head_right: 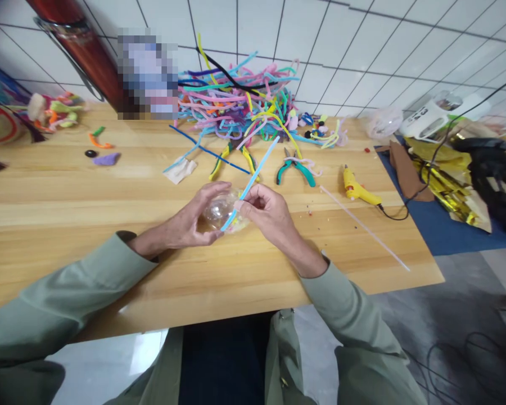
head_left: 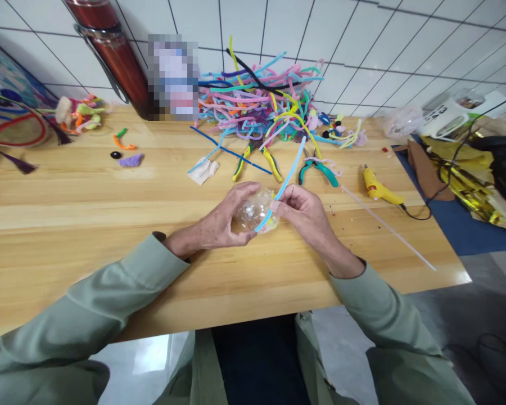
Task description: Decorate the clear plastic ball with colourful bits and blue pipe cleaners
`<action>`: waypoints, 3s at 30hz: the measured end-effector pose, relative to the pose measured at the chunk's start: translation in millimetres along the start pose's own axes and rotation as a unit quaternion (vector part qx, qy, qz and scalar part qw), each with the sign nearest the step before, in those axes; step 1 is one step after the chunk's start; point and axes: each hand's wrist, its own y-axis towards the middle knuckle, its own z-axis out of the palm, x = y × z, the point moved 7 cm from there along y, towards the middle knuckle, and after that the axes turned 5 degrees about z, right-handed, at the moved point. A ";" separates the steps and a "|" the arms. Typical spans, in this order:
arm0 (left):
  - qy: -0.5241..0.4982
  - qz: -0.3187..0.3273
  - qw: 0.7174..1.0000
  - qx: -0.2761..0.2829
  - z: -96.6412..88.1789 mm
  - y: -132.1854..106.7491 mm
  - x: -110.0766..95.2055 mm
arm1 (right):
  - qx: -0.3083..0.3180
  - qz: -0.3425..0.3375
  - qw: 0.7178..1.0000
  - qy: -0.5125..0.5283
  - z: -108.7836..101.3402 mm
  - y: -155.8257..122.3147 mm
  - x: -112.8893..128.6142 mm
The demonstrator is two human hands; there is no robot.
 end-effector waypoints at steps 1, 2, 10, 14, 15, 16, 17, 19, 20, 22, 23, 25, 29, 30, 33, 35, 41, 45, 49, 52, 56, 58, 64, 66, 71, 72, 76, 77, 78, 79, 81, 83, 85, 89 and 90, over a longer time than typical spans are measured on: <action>0.000 0.000 1.000 0.004 0.0 0.0 0.0 | 0.001 -0.001 1.000 0.003 0.3 0.5 -0.1; 0.000 -0.002 1.000 0.009 0.0 0.0 0.2 | 0.001 -0.001 1.000 0.006 0.5 0.9 -0.2; -0.053 -0.063 0.996 0.021 -5.3 -0.6 1.0 | 0.003 0.007 1.000 0.016 2.7 2.5 -1.0; -0.080 -0.089 0.993 0.013 -5.8 -0.5 5.6 | 0.003 0.003 1.000 0.028 3.3 4.4 -1.5; -0.075 -0.089 0.993 0.009 -5.2 -0.1 6.8 | 0.002 -0.001 1.000 0.028 3.3 4.8 -1.4; -0.067 -0.088 0.994 0.004 -4.5 0.3 8.0 | 0.001 -0.006 1.000 0.027 3.2 5.1 -1.2; -0.058 -0.088 0.994 -0.002 -3.7 0.6 9.3 | 0.001 -0.009 1.000 0.024 3.3 5.4 -1.2; -0.040 -0.092 0.995 -0.012 -2.0 0.7 11.6 | 0.002 -0.015 1.000 0.016 3.4 5.9 -1.1; -0.035 -0.096 0.995 -0.014 -1.2 0.5 12.5 | 0.002 -0.017 1.000 0.012 3.4 6.1 -1.1; -0.032 -0.103 0.994 -0.016 -0.6 0.1 12.9 | 0.004 -0.020 1.000 0.007 3.6 6.4 -1.0; -0.033 -0.106 0.994 -0.014 -0.8 -0.1 12.2 | 0.005 -0.021 1.000 0.006 3.7 6.5 -1.1; -0.044 -0.110 0.993 -0.009 -2.0 -0.3 10.0 | 0.006 -0.021 1.000 0.009 3.8 6.7 -1.6; -0.082 -0.133 0.988 -0.002 -4.3 -0.5 7.9 | 0.003 -0.020 1.000 0.016 3.5 7.8 -3.5; -0.083 -0.135 0.987 -0.004 -4.4 -0.5 8.1 | 0.003 -0.020 1.000 0.016 3.6 8.0 -3.8; -0.076 -0.129 0.988 -0.025 -3.7 0.4 10.0 | 0.001 -0.022 1.000 0.015 4.0 8.1 -3.6; -0.068 -0.119 0.990 -0.047 -2.8 1.5 11.1 | -0.001 -0.023 1.000 0.011 4.2 7.2 -2.6; -0.037 -0.107 0.990 -0.087 0.5 2.5 9.9 | 0.000 -0.024 1.000 0.007 6.8 3.6 1.3; -0.025 -0.088 0.991 -0.099 0.8 1.5 7.8 | 0.002 -0.020 1.000 0.016 8.3 2.7 2.4; -0.013 -0.059 0.992 -0.108 0.1 1.4 5.9 | 0.003 -0.022 0.999 0.029 9.0 1.9 3.0; -0.019 -0.046 0.993 -0.108 0.4 1.6 5.2 | 0.003 -0.026 0.999 0.032 9.1 1.5 2.9; -0.021 -0.045 0.994 -0.101 0.5 1.9 5.0 | 0.000 -0.024 0.999 0.031 8.8 1.7 1.9; -0.023 -0.052 0.994 -0.098 -0.1 1.6 5.2 | -0.002 -0.022 0.999 0.030 8.5 1.8 1.4; -0.111 -0.102 0.984 -0.097 0.3 -0.9 7.0 | -0.008 -0.015 0.999 0.029 8.4 2.2 0.8; -0.119 -0.122 0.980 -0.103 1.2 -1.7 8.5 | -0.010 -0.016 0.999 0.026 8.1 2.2 1.0; -0.102 -0.159 0.975 -0.116 4.3 -1.4 11.2 | -0.007 -0.009 1.000 0.022 7.8 2.0 -0.5; -0.098 -0.158 0.975 -0.118 4.6 -0.9 10.6 | -0.005 -0.006 1.000 0.021 7.9 1.8 -1.1; -0.077 -0.125 0.981 -0.127 4.5 0.3 4.7 | -0.002 -0.004 1.000 0.010 8.3 0.7 -2.9; -0.071 -0.113 0.982 -0.131 4.3 0.0 2.7 | -0.004 -0.006 1.000 0.003 7.9 0.5 -3.4; -0.066 -0.102 0.984 -0.134 4.2 -0.5 1.0 | -0.011 -0.011 1.000 -0.005 6.8 0.3 -4.0; -0.059 -0.095 0.984 -0.136 4.4 -1.4 -0.3 | -0.021 -0.018 1.000 -0.014 5.1 0.2 -4.7; -0.046 -0.090 0.985 -0.138 5.5 -3.5 -1.3 | -0.043 -0.031 0.998 -0.032 0.9 0.4 -6.9; -0.040 -0.092 0.985 -0.139 7.2 -5.3 -0.8 | -0.051 -0.031 0.997 -0.037 -2.3 1.1 -11.3; -0.043 -0.085 0.986 -0.139 8.4 -6.0 -0.7 | -0.032 -0.010 0.999 -0.019 -1.7 2.3 -18.1; -0.053 -0.059 0.987 -0.137 8.1 -5.7 -1.5 | 0.041 0.037 0.997 0.051 7.5 2.8 -27.1; -0.054 -0.054 0.988 -0.138 7.4 -5.7 -1.7 | 0.060 0.040 0.995 0.068 10.6 2.4 -27.0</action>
